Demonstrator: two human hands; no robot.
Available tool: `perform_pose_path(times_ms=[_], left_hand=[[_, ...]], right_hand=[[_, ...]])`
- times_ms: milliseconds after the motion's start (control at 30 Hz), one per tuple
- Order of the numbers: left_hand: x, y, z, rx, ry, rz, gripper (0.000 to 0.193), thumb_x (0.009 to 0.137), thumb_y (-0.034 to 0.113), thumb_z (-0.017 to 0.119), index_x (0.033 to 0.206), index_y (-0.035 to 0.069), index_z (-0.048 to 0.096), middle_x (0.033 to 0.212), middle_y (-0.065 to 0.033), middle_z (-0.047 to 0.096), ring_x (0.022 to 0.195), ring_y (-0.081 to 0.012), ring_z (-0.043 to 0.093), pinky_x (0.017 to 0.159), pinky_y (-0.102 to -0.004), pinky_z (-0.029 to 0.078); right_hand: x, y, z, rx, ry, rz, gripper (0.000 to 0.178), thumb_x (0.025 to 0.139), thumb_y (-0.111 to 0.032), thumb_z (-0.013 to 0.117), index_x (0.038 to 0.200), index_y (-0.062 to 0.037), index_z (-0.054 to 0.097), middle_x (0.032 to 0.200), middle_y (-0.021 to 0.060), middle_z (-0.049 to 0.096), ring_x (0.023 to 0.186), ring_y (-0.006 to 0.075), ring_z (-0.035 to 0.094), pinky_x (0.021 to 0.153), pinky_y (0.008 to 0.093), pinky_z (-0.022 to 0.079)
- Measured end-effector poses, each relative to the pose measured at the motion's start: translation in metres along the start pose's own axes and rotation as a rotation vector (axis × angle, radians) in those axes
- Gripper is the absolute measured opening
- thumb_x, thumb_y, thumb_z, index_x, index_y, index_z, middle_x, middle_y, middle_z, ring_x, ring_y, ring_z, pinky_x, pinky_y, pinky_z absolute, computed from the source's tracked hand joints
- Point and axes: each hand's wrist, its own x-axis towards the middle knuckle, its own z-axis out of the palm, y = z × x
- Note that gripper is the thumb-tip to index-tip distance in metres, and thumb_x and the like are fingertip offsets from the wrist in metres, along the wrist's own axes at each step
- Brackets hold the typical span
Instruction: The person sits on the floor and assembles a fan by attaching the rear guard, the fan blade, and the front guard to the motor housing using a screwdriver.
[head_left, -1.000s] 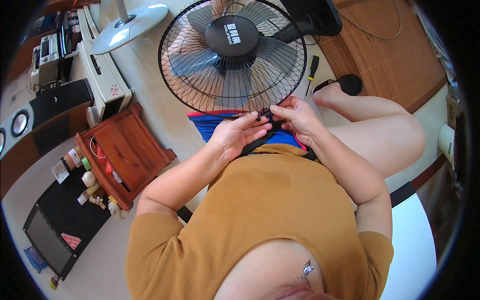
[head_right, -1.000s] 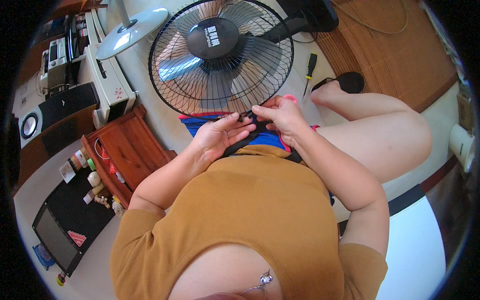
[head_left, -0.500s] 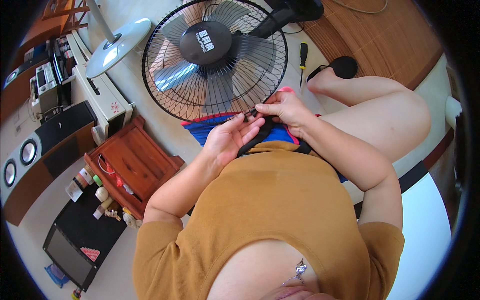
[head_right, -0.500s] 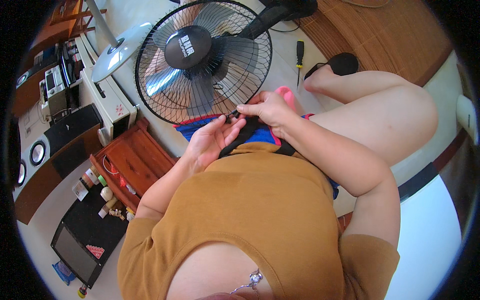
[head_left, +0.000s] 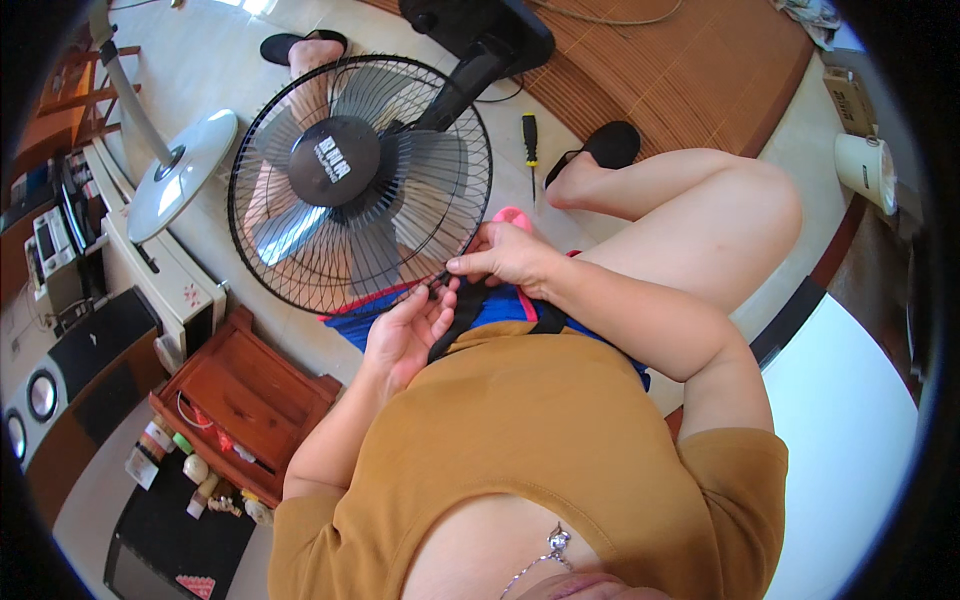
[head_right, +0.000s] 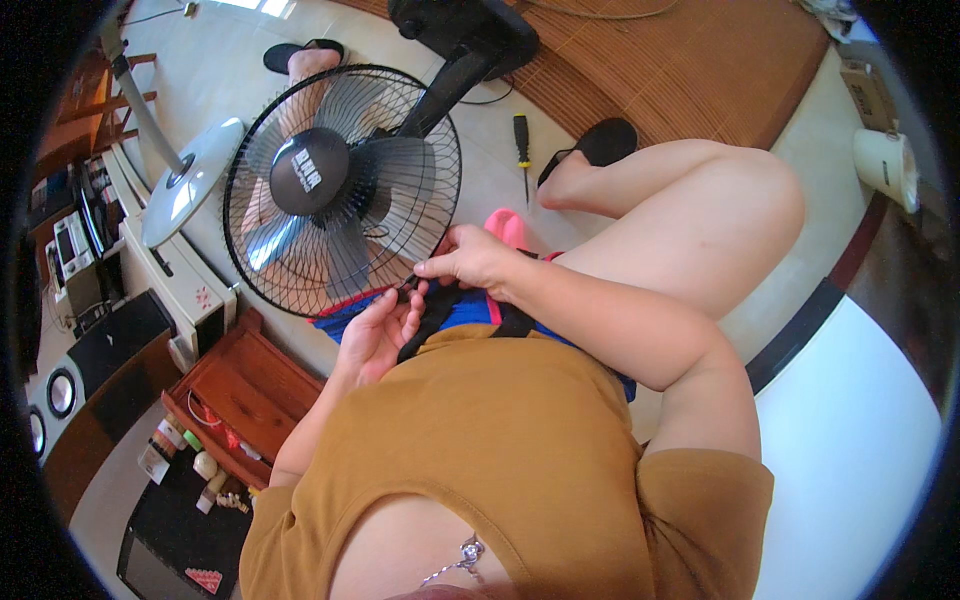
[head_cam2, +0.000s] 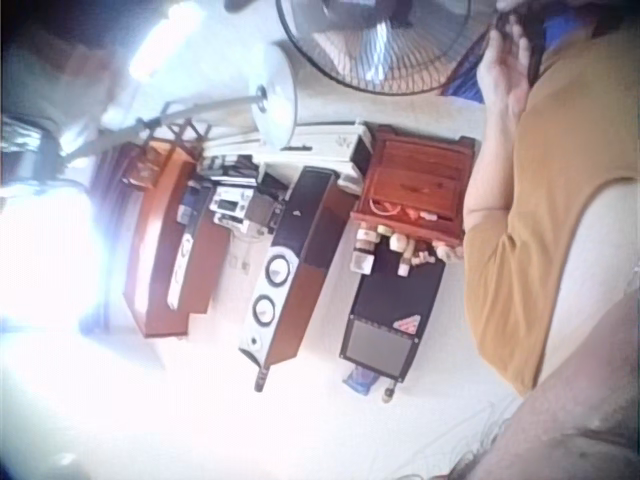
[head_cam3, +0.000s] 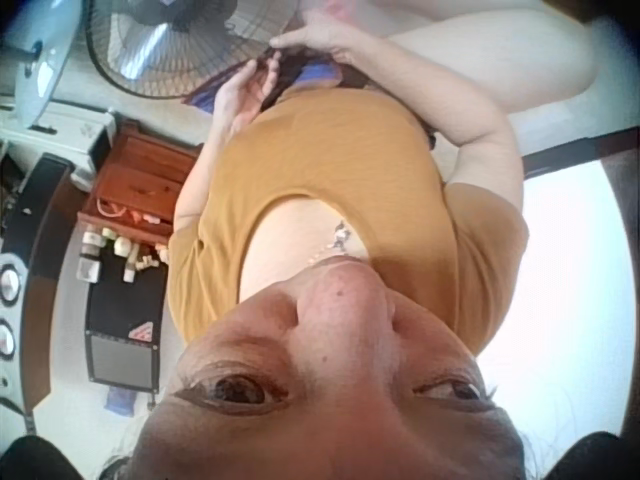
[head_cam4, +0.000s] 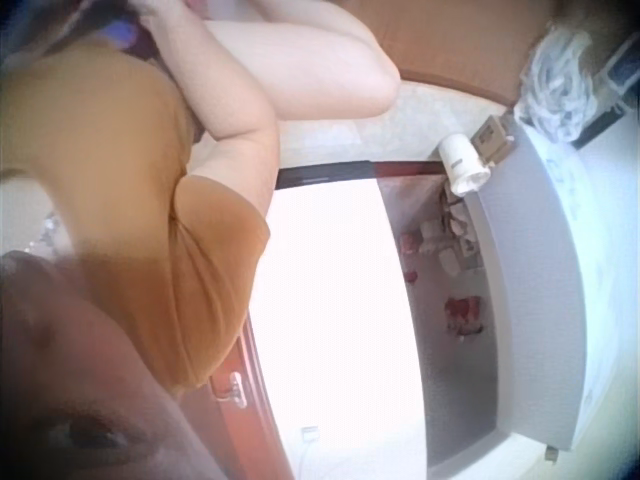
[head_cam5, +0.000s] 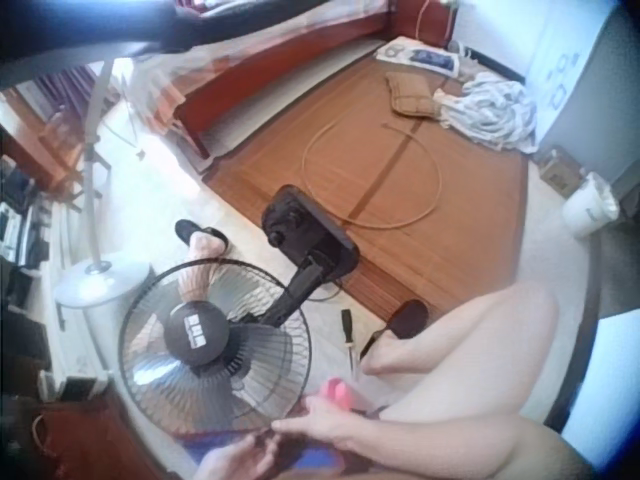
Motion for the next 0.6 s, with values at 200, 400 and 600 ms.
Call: perform_pose_path(times_ms=[200, 400, 600], left_hand=[[0.0, 0.002, 0.007, -0.013, 0.009, -0.04, 0.025, 0.097, 0.014, 0.043, 0.114, -0.002, 0.049, 0.12, -0.0165, 0.055, 0.112, -0.0245, 0.056, 0.087, -0.0291, 0.052], [0.007, 0.005, -0.014, -0.019, -0.108, -0.038, 0.025, 0.097, 0.015, 0.044, 0.113, -0.003, 0.049, 0.121, -0.0156, 0.054, 0.108, -0.0221, 0.057, 0.089, -0.0288, 0.051], [0.007, 0.006, -0.009, -0.061, -0.092, -0.086, 0.027, 0.097, 0.015, 0.043, 0.114, -0.005, 0.048, 0.126, -0.0155, 0.051, 0.106, -0.0199, 0.057, 0.089, -0.0289, 0.051]], right_hand=[[0.005, 0.002, 0.004, 0.034, -0.033, -0.047, 0.031, 0.075, -0.024, 0.075, 0.096, -0.0057, 0.063, 0.087, 0.0049, 0.065, 0.078, 0.0138, 0.057, 0.067, 0.0285, 0.042], [0.006, -0.004, -0.002, -0.039, -0.082, -0.028, 0.033, 0.077, -0.024, 0.074, 0.098, -0.0023, 0.061, 0.088, 0.0057, 0.065, 0.078, 0.0132, 0.058, 0.067, 0.0265, 0.043], [-0.021, -0.029, -0.033, -0.613, 0.043, -0.184, 0.036, 0.075, -0.031, 0.073, 0.097, -0.0048, 0.063, 0.097, 0.0076, 0.065, 0.087, 0.0245, 0.061, 0.076, 0.0348, 0.047]])
